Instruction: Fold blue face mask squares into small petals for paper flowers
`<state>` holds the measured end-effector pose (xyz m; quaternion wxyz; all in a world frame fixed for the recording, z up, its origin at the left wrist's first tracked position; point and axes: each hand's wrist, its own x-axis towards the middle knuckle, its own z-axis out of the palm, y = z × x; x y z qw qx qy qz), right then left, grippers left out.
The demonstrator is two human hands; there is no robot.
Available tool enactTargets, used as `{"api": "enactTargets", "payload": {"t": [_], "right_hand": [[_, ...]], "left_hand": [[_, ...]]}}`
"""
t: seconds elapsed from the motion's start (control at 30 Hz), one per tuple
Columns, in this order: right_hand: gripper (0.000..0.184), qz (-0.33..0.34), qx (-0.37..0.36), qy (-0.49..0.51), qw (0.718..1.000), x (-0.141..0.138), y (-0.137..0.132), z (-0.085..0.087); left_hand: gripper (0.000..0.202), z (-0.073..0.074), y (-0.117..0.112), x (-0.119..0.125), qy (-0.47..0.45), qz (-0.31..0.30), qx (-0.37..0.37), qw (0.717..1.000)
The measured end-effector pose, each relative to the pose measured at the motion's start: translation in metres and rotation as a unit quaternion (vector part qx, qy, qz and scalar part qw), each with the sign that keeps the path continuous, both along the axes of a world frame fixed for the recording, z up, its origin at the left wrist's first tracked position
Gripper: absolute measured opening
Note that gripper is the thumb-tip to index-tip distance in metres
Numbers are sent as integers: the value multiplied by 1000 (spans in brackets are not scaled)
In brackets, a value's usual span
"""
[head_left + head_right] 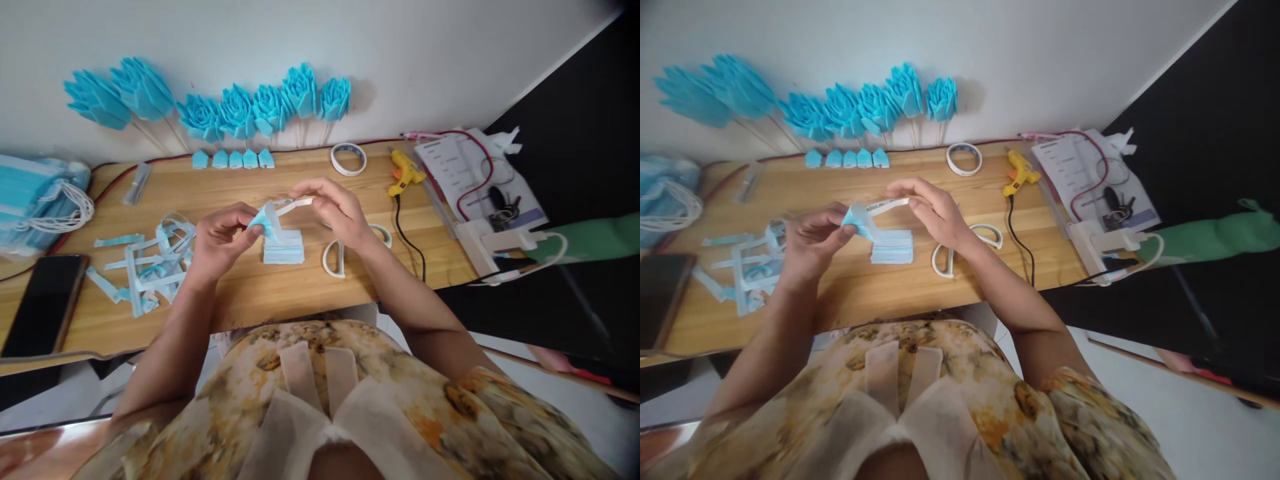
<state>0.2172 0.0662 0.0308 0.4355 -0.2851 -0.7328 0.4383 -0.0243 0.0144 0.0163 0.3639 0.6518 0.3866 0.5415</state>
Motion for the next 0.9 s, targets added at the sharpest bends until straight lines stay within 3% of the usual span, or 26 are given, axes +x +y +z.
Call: {"api": "enactTargets", "payload": {"t": [0.13,0.2,0.27,0.33,0.37,0.47,0.53,0.6,0.7,0.9], "right_hand": [[38,-46,-99,87,990,2,19,-11],[37,-88,-107,93,986,7,26,-11],[33,-129,-67,38,989,17,26,-5],[27,-167,5,-110,980,29,15,5],[26,-181,42,-210,960,36,5,10],[27,-209,90,-462,857,52,-32,18],[34,-219,82,-557,797,57,-57,14],[48,-206,70,-601,769,56,-76,3],[60,-221,70,-604,762,51,-88,-12],[47,-231,66,-599,764,50,-79,-15]], "left_hand": [[19,-3,3,-2,-17,29,10,999],[20,-5,4,-2,-27,34,8,999],[20,-7,5,-3,-38,44,4,998],[20,-8,6,-2,-53,62,4,997],[18,-8,6,-1,-65,69,7,996],[14,-6,6,3,-105,73,21,992],[13,-4,5,5,-119,72,26,990],[13,-3,5,5,-124,81,22,989],[12,-3,5,2,-128,95,-1,987],[20,-5,6,1,-116,107,-6,987]]}}
